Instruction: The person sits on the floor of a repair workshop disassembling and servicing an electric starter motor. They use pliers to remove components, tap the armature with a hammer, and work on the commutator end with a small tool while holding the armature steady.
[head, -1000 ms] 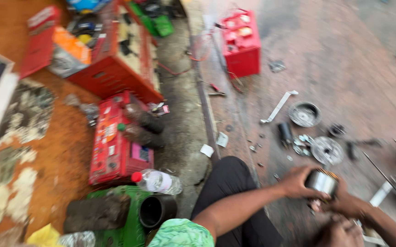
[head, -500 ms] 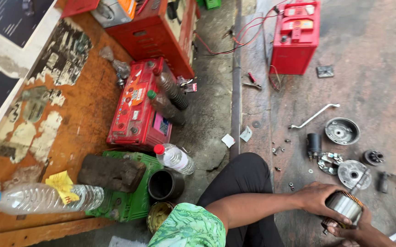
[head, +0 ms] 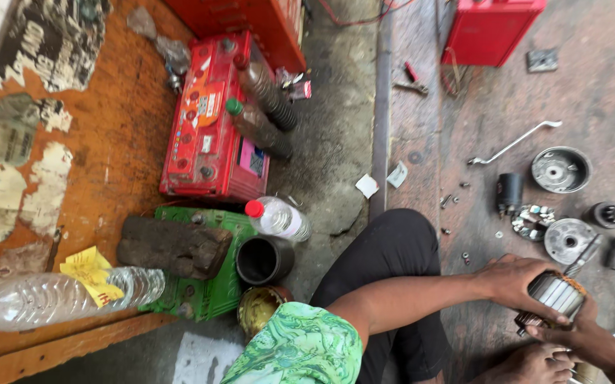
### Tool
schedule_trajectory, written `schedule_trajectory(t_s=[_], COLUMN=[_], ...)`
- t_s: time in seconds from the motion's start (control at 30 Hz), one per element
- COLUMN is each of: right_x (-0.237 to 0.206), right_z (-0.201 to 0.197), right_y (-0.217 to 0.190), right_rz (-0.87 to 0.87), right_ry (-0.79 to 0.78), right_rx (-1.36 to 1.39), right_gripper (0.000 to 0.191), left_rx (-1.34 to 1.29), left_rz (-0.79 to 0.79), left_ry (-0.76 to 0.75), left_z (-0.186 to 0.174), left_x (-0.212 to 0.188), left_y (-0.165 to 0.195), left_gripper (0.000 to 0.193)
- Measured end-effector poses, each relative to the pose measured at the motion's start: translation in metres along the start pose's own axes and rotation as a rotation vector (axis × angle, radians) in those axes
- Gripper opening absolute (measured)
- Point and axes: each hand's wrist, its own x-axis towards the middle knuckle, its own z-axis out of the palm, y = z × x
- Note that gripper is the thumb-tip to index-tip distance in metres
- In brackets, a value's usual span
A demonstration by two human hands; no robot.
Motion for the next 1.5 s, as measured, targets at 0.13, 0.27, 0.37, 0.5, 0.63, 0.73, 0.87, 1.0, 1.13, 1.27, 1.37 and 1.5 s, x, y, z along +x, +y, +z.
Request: schedule_trajectory(t_s=[0.13, 0.27, 0.37, 0.5, 0.63, 0.73, 0.87, 1.0, 1.13, 1.27, 1.37, 1.5], right_x=[-0.002, -0.005, -0.001, 0.004, -0.013, -0.027, -0.05, -0.074, -0.091, -0.106, -0.125, -0.161], right_z=[-0.001, 0.003, 0.016, 0.031, 0.027, 0.025, 0.03, 0.046, 0.054, 0.063, 0.086, 0.121], right_y=[0.001, 0.006, 0.007, 0.009, 0.021, 0.023, 0.011, -0.001, -0.015, -0.027, -0.026, 0.01], right_rz=[-0.341, -0.286, -0.222, -0.196, -0.179, -0.195, -0.157, -0.279, -0.264, -0.291, -0.383, -0.458], right_ry=[0.05, 0.004, 0.016, 0.026, 0.053, 0.07, 0.193, 0.187, 0.212, 0.323, 0.296, -0.068], right_rx=[-0.073, 0.089, 0.11, 0.159, 0.203, 0.235, 0.326, 0.458, 0.559, 0.236, 0.742, 1.075], right_gripper=[0.122, 0.102, 0.096, 0.089, 0.083, 0.078, 0.089, 0.114, 0.118, 0.068, 0.07, 0.056], left_rx=[0.041, 0.005, 0.0, 0.122, 0.077, 0.002, -0.102, -0.253, -0.44, -0.551, -0.602, -0.58], left_rz=[-0.014, -0.005, -0.024, -0.16, -0.114, -0.075, 0.029, -0.102, -0.1, -0.083, -0.086, -0.346], left_ry=[0.003, 0.025, 0.036, -0.027, 0.04, 0.065, 0.389, 0.579, 0.64, 0.506, 0.462, 0.422], left_z=[-0.009, -0.009, -0.011, -0.015, -0.015, -0.011, 0.005, 0.026, 0.044, 0.049, 0.05, 0.05], left_x=[-0.001, -0.001, -0.005, -0.009, -0.005, -0.003, -0.016, -0.037, -0.051, -0.048, -0.054, -0.068], left_y=[0.01, 0.012, 0.011, 0.011, 0.013, 0.017, 0.03, 0.045, 0.044, 0.039, 0.041, 0.049], left_gripper=[0.116, 0.115, 0.117, 0.125, 0.122, 0.112, 0.101, 0.082, 0.054, 0.053, 0.059, 0.062])
